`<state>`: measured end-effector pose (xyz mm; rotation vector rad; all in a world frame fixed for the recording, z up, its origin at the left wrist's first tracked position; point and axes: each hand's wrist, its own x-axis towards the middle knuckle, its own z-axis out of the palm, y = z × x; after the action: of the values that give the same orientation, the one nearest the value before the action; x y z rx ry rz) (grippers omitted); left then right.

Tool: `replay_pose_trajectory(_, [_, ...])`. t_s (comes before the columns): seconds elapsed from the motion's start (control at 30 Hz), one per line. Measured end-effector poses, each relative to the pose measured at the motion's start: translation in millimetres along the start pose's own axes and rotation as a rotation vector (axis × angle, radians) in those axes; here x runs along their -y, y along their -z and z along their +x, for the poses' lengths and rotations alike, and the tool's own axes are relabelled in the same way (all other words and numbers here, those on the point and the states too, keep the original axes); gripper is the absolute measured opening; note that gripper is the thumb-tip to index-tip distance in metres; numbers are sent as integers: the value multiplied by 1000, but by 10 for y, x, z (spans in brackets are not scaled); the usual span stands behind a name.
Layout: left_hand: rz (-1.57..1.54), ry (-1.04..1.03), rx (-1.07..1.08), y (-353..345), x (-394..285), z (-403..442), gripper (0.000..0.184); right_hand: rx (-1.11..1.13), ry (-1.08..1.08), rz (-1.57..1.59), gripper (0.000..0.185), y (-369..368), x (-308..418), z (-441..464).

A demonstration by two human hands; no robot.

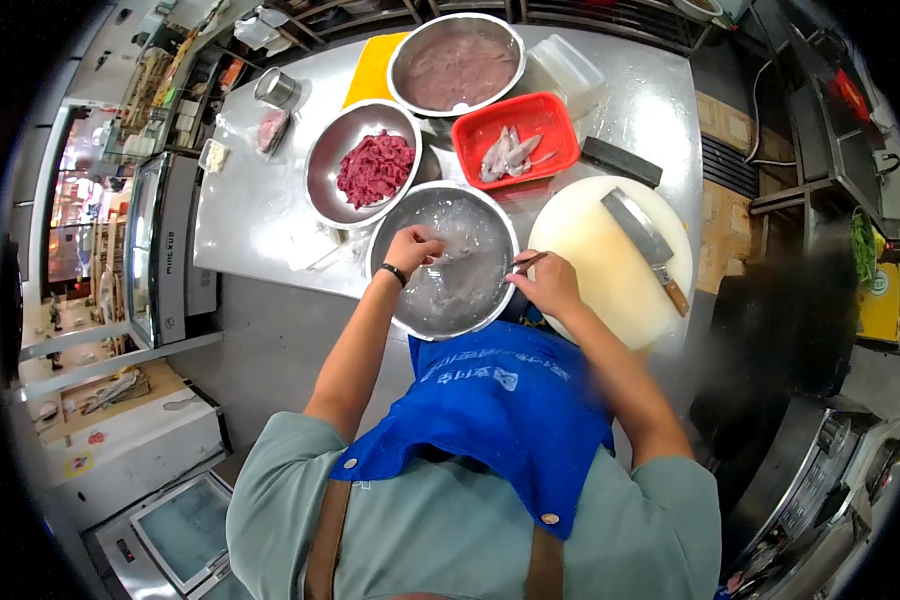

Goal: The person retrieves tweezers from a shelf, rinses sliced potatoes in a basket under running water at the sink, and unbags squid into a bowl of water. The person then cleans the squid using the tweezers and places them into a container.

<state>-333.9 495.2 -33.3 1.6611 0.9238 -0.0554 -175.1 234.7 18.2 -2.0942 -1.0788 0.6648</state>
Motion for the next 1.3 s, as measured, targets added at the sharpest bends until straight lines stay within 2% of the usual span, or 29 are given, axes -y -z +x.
replay_pose_trajectory(0.07, [-373, 162, -40, -13, 214, -168, 13, -42, 10, 42, 28, -46, -27, 7])
replay_pose_trajectory(0.13, [-327, 238, -65, -19, 387, -295, 17, -28, 10, 53, 30, -113, -33, 17])
replay_pose_trajectory(0.2, [470, 127, -227, -45, 488, -385, 28, 6, -7, 44, 31, -111, 17, 43])
replay_pose_trajectory(0.23, [570, 146, -200, -63, 535, -398, 39, 31, -24, 46, 32, -115, 44, 47])
replay_pose_trajectory(0.27, [565, 154, -199, -109, 523, -449, 39, 40, -26, 44, 32, -139, 50, 52])
replay_pose_trajectory(0.33, [902, -56, -230, -253, 483, -530, 39, 31, 29, 49, 33, -185, 48, 70])
replay_pose_trajectory(0.37, [938, -103, -214, -323, 354, -613, 41, 17, 52, 53, 32, -215, 38, 86])
replay_pose_trajectory(0.5, [982, -212, -313, -602, 398, -546, 38, 18, 49, 42, 32, -273, 58, 148])
replay_pose_trajectory(0.67, [949, -201, -295, -678, 464, -452, 35, -17, 80, 32, 30, -281, 74, 168])
replay_pose_trajectory(0.73, [733, -222, -243, -579, 497, -443, 36, -34, 95, 23, 29, -225, 149, 167])
replay_pose_trajectory(0.83, [722, -186, -215, -449, 386, -585, 35, 25, 17, 33, 29, -160, 253, 194])
replay_pose_trajectory(0.87, [739, -153, -200, -414, 362, -638, 33, -3, 66, 51, 28, -155, 281, 205])
replay_pose_trajectory(0.9, [820, -241, -237, -380, 375, -673, 26, -32, 113, 69, 27, -156, 311, 214])
replay_pose_trajectory(0.93, [824, -241, -234, -325, 367, -703, 26, -34, 111, 73, 27, -160, 343, 230])
replay_pose_trajectory(1.0, [854, -604, -239, -218, 256, -789, 24, -24, 148, 164, 25, -181, 418, 262])
replay_pose_trajectory(1.03, [855, -514, -252, -225, 195, -837, 18, -28, 144, 169, 25, -192, 467, 270])
replay_pose_trajectory(1.13, [728, -517, -318, -222, 97, -893, 17, -25, 217, 249, 23, -212, 613, 285])
replay_pose_trajectory(1.23, [603, -517, -275, -179, -58, -938, 18, -51, 275, 284, 21, -191, 745, 255])
replay_pose_trajectory(1.3, [505, -547, -252, -160, -34, -920, 18, -66, 435, 203, 18, -97, 852, 226])
